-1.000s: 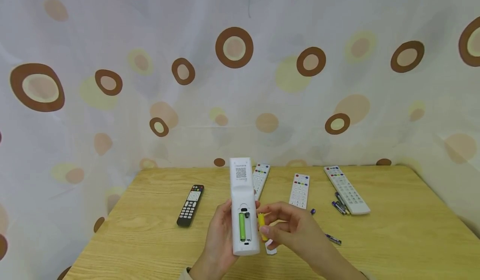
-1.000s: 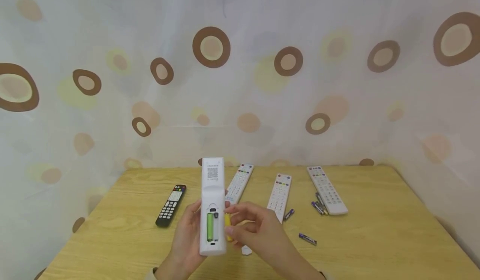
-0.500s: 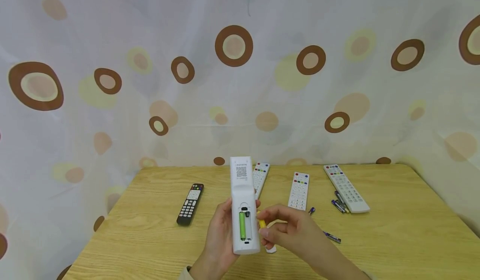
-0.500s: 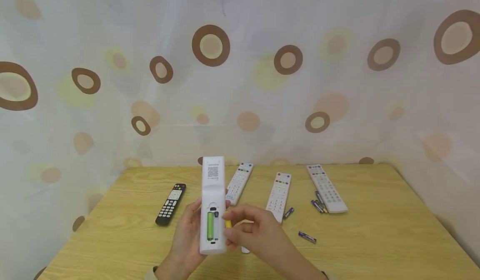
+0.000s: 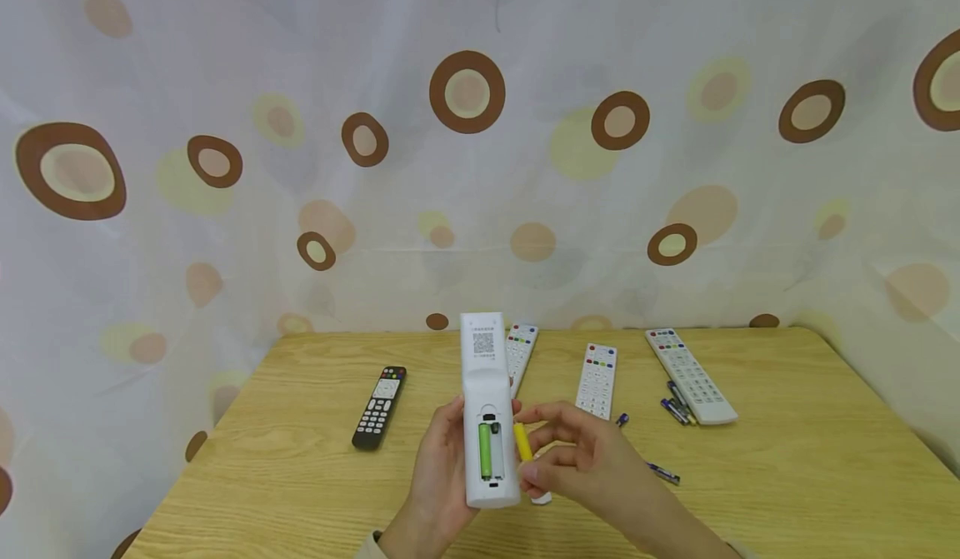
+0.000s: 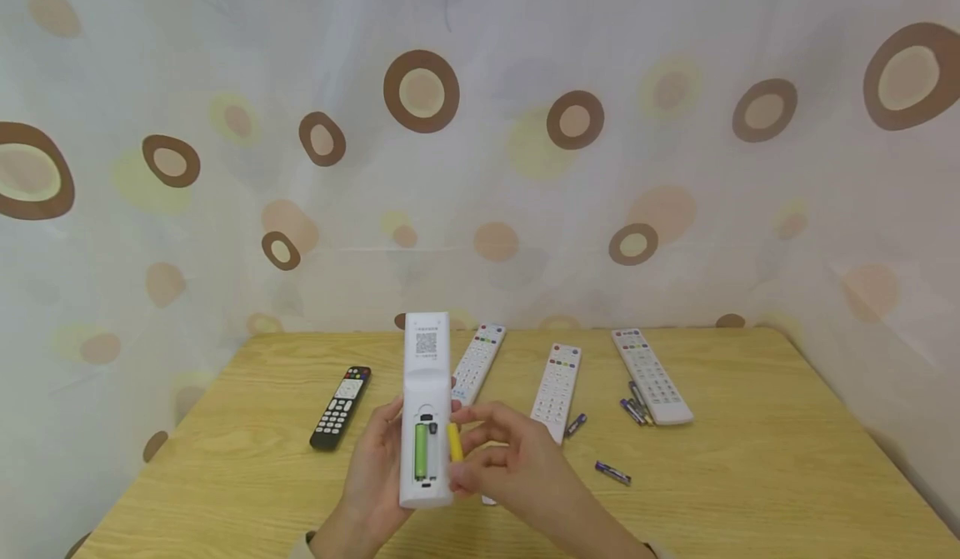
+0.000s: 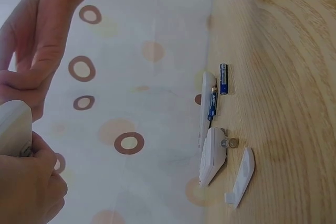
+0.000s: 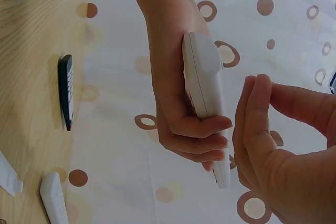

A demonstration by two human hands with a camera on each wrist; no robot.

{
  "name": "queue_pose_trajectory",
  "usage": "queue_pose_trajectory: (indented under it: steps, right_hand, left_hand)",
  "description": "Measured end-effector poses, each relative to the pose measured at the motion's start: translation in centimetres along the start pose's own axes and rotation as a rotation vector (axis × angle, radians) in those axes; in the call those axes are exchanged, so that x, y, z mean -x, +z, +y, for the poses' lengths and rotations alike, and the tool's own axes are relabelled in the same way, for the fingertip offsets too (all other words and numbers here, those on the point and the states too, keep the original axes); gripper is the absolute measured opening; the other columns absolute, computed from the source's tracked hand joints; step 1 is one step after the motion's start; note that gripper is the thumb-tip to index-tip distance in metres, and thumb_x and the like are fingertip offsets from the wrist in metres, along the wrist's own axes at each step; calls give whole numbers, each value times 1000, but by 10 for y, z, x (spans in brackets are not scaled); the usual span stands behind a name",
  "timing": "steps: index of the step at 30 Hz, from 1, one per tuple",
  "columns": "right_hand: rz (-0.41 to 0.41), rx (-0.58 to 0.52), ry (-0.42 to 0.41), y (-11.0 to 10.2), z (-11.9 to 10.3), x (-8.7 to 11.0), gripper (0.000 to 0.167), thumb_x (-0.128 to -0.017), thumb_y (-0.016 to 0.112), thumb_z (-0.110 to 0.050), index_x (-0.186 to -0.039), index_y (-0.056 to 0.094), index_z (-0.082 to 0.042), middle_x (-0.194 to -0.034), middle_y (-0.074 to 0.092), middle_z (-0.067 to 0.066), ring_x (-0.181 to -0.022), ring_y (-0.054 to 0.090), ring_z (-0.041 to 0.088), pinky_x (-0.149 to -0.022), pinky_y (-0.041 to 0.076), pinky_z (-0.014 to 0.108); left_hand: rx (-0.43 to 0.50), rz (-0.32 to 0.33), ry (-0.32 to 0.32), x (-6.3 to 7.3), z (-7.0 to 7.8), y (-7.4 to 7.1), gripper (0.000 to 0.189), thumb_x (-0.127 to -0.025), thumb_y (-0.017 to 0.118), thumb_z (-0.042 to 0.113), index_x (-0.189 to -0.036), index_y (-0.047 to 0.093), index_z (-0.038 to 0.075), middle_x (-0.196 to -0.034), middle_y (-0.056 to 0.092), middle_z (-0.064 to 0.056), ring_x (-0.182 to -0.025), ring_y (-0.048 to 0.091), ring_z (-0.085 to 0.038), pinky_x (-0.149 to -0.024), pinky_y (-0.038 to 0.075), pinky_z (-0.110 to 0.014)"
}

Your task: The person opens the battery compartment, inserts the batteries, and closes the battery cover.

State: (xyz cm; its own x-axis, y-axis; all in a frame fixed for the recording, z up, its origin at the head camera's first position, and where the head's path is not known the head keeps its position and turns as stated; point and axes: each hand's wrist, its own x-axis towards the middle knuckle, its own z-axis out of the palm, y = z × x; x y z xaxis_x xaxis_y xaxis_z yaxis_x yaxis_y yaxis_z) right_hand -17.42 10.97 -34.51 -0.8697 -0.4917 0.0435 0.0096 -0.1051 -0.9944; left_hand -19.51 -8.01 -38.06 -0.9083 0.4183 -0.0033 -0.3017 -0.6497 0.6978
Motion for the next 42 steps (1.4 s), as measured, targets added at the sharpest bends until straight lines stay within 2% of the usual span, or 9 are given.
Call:
queue_pose_trajectory:
  steps: [8, 14, 21, 25, 29, 33, 36, 42]
  right_hand:
    - [14, 55, -59, 4, -2, 1, 52, -82, 76, -7, -124, 47, 5, -98, 54, 11, -75, 62, 17, -65, 56, 29]
    - [19, 102, -96, 4, -2, 2, 54, -83, 75, -9, -125, 45, 6, -102, 59, 14, -82, 63, 19, -69, 56, 28]
    - [-13, 0, -80, 4, 0, 3, 46, -88, 68, -4, -126, 44, 7, -105, 63, 16, -91, 66, 24, -80, 56, 35]
    - [-29, -49, -74, 3, -2, 3, 43, -93, 61, -5, -129, 42, 9, -106, 62, 17, -93, 67, 26, -83, 55, 38]
    - [-9, -57, -42, 3, -6, 4, 43, -95, 59, -11, -131, 43, 7, -112, 58, 17, -94, 67, 27, -85, 55, 39]
    - [-27, -42, -69, 3, -8, 6, 43, -98, 55, -13, -134, 43, 7, -116, 52, 20, -94, 67, 26, -86, 54, 41]
    - [-62, -47, -102, 3, -8, 6, 43, -100, 51, -12, -136, 41, 8, -117, 51, 21, -93, 67, 24, -87, 53, 41]
    - [-76, -79, -85, 4, -9, 6, 47, -102, 48, -17, -142, 36, 5, -114, 54, 17, -91, 65, 20, -84, 55, 34]
  left_hand:
    - [-26, 16, 6, 0, 0, 0, 55, -103, 22, 40, -148, 18, 9, -126, 52, -6, -107, 51, -17, -93, 42, -34]
    - [-10, 36, -3, 1, 1, 3, 53, -103, 23, 39, -147, 20, 10, -126, 52, -7, -104, 51, -16, -89, 45, -32]
    - [28, -14, -8, 2, 3, 4, 53, -102, 22, 38, -146, 19, 9, -121, 51, -7, -84, 54, -17, -78, 47, -30]
    - [20, -21, -1, 2, 3, 4, 52, -103, 19, 37, -146, 19, 8, -121, 52, -7, -92, 55, -18, -85, 45, -33]
    - [38, -24, -1, 2, 4, 4, 51, -103, 18, 36, -145, 20, 6, -121, 52, -7, -102, 55, -18, -93, 45, -34]
    - [72, -40, -16, 2, 4, 4, 51, -103, 20, 37, -144, 20, 7, -118, 51, -9, -100, 57, -19, -93, 46, -33]
    - [64, -37, -19, 2, 4, 4, 51, -103, 19, 37, -144, 20, 7, -116, 53, -10, -99, 58, -20, -93, 46, -35]
    - [57, -42, -36, 3, 5, 4, 51, -103, 15, 38, -145, 20, 9, -112, 53, -10, -93, 60, -20, -90, 46, -36]
